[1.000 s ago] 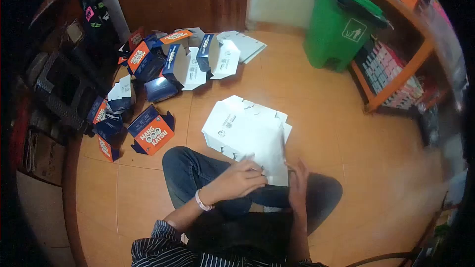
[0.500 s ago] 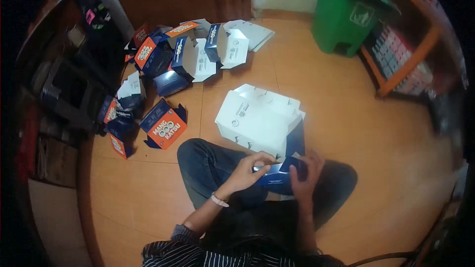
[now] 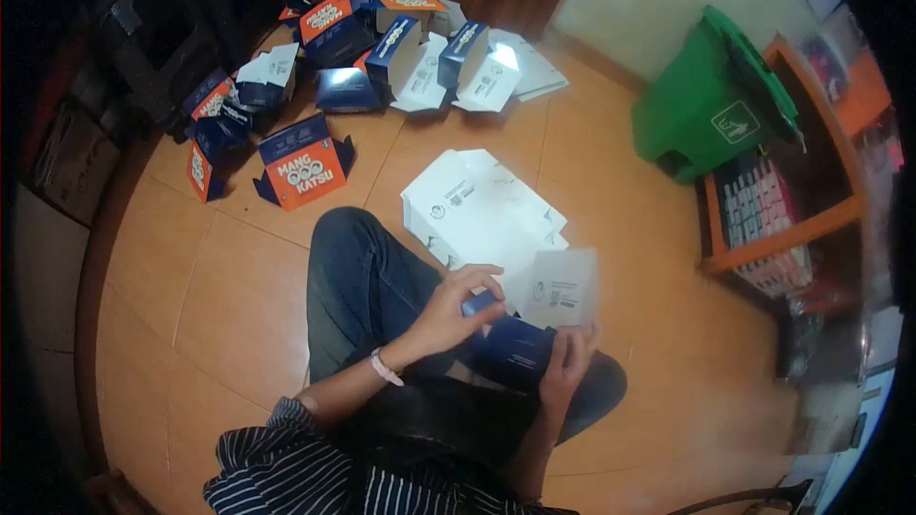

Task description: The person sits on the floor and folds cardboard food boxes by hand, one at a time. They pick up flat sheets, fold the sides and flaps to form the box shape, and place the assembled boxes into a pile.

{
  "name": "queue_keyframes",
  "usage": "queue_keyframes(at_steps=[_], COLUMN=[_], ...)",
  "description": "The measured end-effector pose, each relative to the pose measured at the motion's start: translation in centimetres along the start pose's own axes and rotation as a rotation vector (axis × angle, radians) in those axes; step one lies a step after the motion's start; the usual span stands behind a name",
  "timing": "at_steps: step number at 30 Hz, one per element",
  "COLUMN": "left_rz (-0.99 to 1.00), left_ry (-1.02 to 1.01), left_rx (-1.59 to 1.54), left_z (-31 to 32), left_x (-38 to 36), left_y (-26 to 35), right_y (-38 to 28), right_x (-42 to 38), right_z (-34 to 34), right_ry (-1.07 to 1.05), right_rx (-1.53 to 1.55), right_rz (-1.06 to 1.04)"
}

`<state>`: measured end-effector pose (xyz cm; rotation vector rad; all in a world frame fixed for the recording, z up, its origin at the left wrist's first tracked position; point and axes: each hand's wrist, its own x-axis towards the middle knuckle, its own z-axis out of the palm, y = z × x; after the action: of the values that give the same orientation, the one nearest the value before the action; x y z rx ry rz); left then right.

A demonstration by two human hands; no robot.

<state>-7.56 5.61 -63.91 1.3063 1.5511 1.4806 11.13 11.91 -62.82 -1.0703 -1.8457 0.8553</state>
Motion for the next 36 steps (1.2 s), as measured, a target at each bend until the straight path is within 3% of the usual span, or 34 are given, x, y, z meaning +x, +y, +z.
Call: queue_keyframes(at_steps=[1, 3, 4, 5, 6, 7, 9, 11, 13, 14, 15, 17, 19, 21, 22, 25, 27, 29, 31, 33, 34, 36], left_rz=[-0.107, -0.130, -0.152, -0.162, 0.115, 0.121, -0.157, -0.228, 0.016, 0.252, 0.242, 0.426, 0.466, 0.549, 0.523, 0.486, 0.478, 0.507, 0.551, 0.641, 0.640, 0.281], left_ry=[-0.074, -0.010, 0.035, 0.082, 0.096, 0.086, -0.046, -0.100, 0.015, 0.039, -0.016, 0.221, 0.180, -0.205, -0.306, -0.339, -0.386, -0.191, 0.202, 0.741, 0.735, 0.194], left_rx=[-0.302, -0.433, -0.216, 0.003, 0.114, 0.112, -0.706, -0.783, -0.684, -0.383, -0.383, 0.027, 0.089, 0.482, 0.483, 0.423, 0.619, 0.684, 0.733, 1.070, 1.074, 1.116], left_z=[0.2, 0.8, 0.7, 0.7, 1.2, 1.7, 2.2, 2.2, 3.3, 3.5, 3.5, 3.5, 2.5, 1.1, 0.5, 0.0, -1.1, -3.3, -6.3, -7.5, -7.4, -6.6], left_x=[-0.1, -0.3, -0.3, 0.0, 0.0, -0.3, -0.4, -0.2, 0.1, 0.6, 1.1, 1.8, 2.9, 4.0, 4.5, 4.3, 4.8, 7.1, 10.8, 12.9, 13.2, 13.6], left_y=[-0.3, 0.3, 1.5, 2.2, 1.2, 0.8, 1.4, 2.5, 3.7, 3.5, 3.7, 4.4, 5.4, 6.4, 5.8, 6.9, 5.2, 2.9, 2.4, 3.4, 3.0, 0.3], right_y=[-0.1, -0.1, 0.9, 1.3, 0.9, 0.6, 2.2, 2.1, 0.4, -0.1, -0.7, -1.9, -2.1, -3.8, -4.3, -1.6, -2.4, -2.9, -3.2, -2.2, -1.5, -0.1], right_x=[0.0, -0.7, -1.1, -1.1, -0.9, -0.9, -0.6, -0.5, 0.8, 1.0, 1.0, 0.9, 1.2, 2.1, 2.3, 2.5, 2.8, 2.5, 1.9, 1.5, 1.3, 1.2], right_z=[0.0, -0.2, -0.5, -0.6, -0.6, -0.6, -1.6, -1.5, -0.9, -0.6, -0.2, 0.4, 0.5, 0.5, 0.5, 0.6, 1.0, 1.7, 1.8, 1.8, 1.8, 1.7], right_ry=[0.021, 0.073, 0.134, 0.144, 0.238, 0.335, 0.340, 0.385, 0.395, 0.381, 0.359, 0.295, 0.282, 0.287, 0.278, 0.199, 0.144, 0.016, -0.066, -0.065, -0.058, 0.010], right_rx=[-0.002, -0.007, 0.056, 0.054, -0.017, -0.089, -0.126, -0.156, -0.089, -0.082, -0.078, 0.101, 0.136, 0.156, 0.184, 0.147, 0.133, 0.045, -0.083, -0.067, -0.058, -0.058], right_rz=[0.006, 0.026, 0.174, 0.169, 0.076, -0.011, 0.070, 0.176, 0.113, 0.030, -0.052, -0.048, -0.081, -0.129, -0.183, -0.119, -0.198, -0.293, -0.314, -0.235, -0.160, -0.104])
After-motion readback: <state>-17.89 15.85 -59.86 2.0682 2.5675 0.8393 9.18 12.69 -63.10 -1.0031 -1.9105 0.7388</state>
